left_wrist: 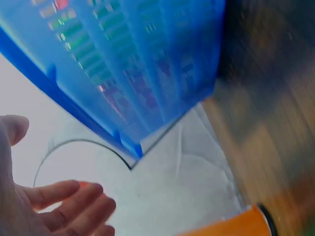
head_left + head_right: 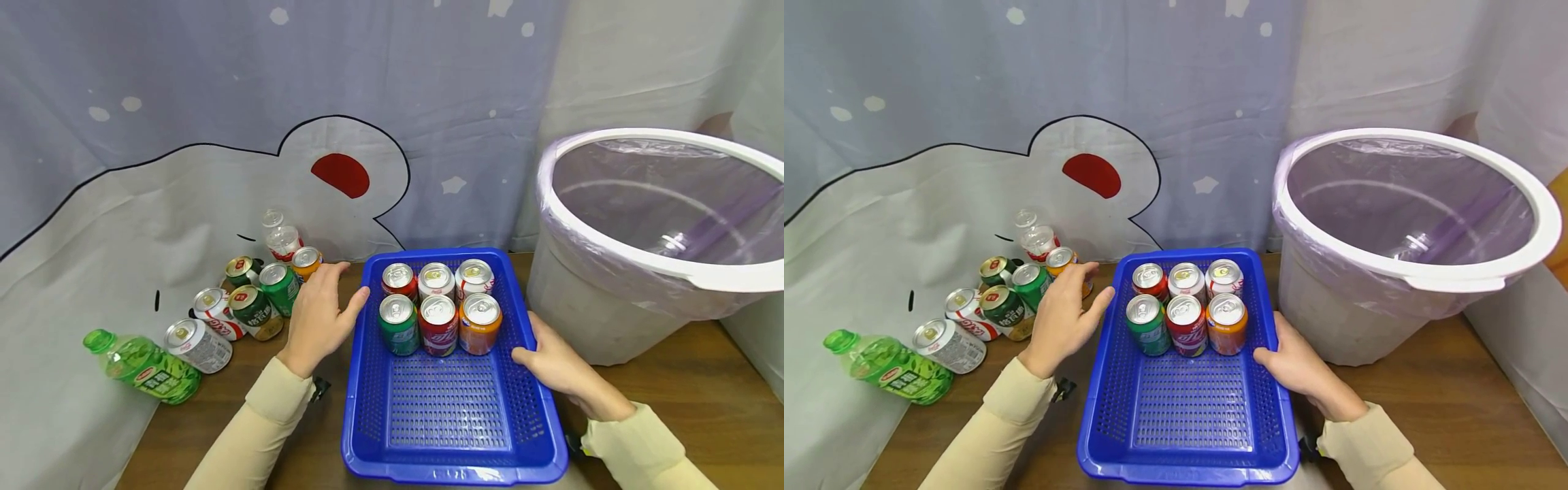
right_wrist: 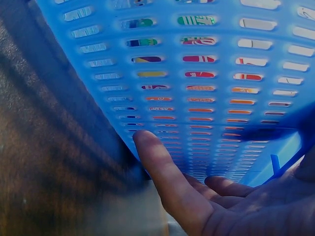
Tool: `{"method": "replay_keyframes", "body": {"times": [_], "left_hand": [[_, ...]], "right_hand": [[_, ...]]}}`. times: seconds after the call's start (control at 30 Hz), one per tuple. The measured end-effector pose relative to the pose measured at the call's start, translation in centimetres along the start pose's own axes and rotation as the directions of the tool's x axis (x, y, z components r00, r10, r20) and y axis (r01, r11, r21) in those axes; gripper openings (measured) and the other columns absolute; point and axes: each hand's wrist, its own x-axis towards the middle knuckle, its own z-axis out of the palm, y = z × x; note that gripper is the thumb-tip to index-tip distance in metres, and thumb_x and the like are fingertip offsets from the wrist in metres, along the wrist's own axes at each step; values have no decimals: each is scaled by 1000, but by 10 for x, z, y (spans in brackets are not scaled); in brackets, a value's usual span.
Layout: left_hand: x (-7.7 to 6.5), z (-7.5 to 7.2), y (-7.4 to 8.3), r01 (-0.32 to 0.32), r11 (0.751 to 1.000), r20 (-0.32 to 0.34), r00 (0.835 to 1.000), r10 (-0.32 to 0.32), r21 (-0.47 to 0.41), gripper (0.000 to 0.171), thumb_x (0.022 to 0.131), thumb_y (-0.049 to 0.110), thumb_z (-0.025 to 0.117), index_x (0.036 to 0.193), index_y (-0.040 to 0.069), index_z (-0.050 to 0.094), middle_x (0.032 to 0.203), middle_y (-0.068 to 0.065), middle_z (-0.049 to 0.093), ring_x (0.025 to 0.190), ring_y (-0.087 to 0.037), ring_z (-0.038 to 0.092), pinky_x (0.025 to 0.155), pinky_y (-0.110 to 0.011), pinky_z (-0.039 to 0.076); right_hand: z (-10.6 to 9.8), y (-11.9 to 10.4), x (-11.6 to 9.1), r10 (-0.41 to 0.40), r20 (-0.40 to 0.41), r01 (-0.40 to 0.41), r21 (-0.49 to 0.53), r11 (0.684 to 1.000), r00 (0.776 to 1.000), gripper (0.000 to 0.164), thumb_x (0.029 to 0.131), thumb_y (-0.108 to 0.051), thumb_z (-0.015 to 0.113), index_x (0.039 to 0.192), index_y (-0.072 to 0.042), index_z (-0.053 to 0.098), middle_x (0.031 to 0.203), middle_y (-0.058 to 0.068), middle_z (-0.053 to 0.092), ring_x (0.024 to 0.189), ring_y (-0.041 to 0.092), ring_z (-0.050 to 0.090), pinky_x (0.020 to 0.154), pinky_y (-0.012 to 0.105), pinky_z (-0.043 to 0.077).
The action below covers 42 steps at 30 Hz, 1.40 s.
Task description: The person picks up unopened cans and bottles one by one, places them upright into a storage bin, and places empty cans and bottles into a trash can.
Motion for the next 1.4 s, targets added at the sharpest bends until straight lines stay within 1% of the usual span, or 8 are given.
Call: {"method": "replay_keyframes", "body": {"times": [0.1, 0.23, 0.37, 0.47, 0.67, 0.9, 1.2, 1.4], "left_hand": [[4, 1, -9, 43, 997, -31, 999, -41, 71, 61, 96, 49, 65, 132, 1, 61, 119, -18, 67, 105, -36, 65, 87, -54, 53], [9, 2, -19, 111, 982, -78, 992, -100, 154, 64, 91, 49, 69, 130, -1, 60, 117, -21, 65, 102, -39, 63, 85, -56, 53], [15, 2, -28, 167, 963, -128, 982, -142, 210, 65, 88, 50, 71, 126, -1, 60, 113, -23, 63, 100, -42, 61, 83, -58, 51], [19, 2, -35, 208, 947, -145, 974, -176, 244, 67, 86, 51, 72, 125, -2, 58, 113, -25, 61, 101, -44, 59, 84, -58, 49], [29, 3, -48, 286, 901, -131, 957, -257, 325, 73, 87, 54, 69, 126, -6, 54, 117, -29, 57, 102, -48, 55, 86, -60, 47], [35, 6, -58, 340, 857, -92, 939, -331, 387, 70, 88, 53, 66, 122, -6, 54, 116, -30, 55, 105, -49, 53, 87, -60, 45], [39, 13, -71, 371, 822, -35, 917, -396, 432, 74, 89, 56, 65, 124, -8, 51, 121, -31, 54, 111, -50, 51, 95, -62, 43], [39, 19, -78, 365, 818, -45, 921, -386, 445, 72, 88, 53, 68, 123, -8, 52, 119, -30, 56, 110, -50, 52, 95, -62, 43]], "right_hand": [[0, 1, 0, -13, -4, 13, -7, 1000, 1000, 54, 89, 4, 57, 140, 11, 38, 122, 33, 64, 94, 28, 69, 73, 35, 59], [0, 2, 0, -17, -3, 17, -5, 1000, 1000, 54, 89, 4, 57, 139, 11, 38, 121, 33, 64, 93, 27, 69, 72, 35, 59], [0, 1, 1, -2, -8, 2, 0, 1000, 1000, 53, 89, 4, 57, 139, 10, 39, 122, 33, 63, 92, 27, 69, 74, 35, 59], [0, 1, 1, -5, -9, 5, -3, 1000, 1000, 53, 88, 4, 56, 139, 10, 39, 122, 33, 63, 93, 27, 68, 74, 35, 59], [0, 0, 0, -10, -5, 10, 2, 1000, 1000, 54, 89, 4, 57, 139, 10, 39, 122, 33, 63, 93, 28, 68, 74, 35, 59], [0, -1, 0, -5, 1, 5, 4, 1000, 1000, 55, 89, 3, 56, 141, 10, 37, 124, 33, 62, 95, 30, 69, 75, 35, 59], [0, -2, 0, -2, -8, 2, -8, 1000, 1000, 56, 89, 3, 57, 141, 10, 38, 125, 33, 62, 96, 30, 69, 75, 35, 59], [0, -1, 0, 5, -6, -5, -2, 1000, 1000, 57, 89, 3, 57, 142, 10, 37, 126, 34, 62, 96, 30, 69, 75, 34, 59]]}}
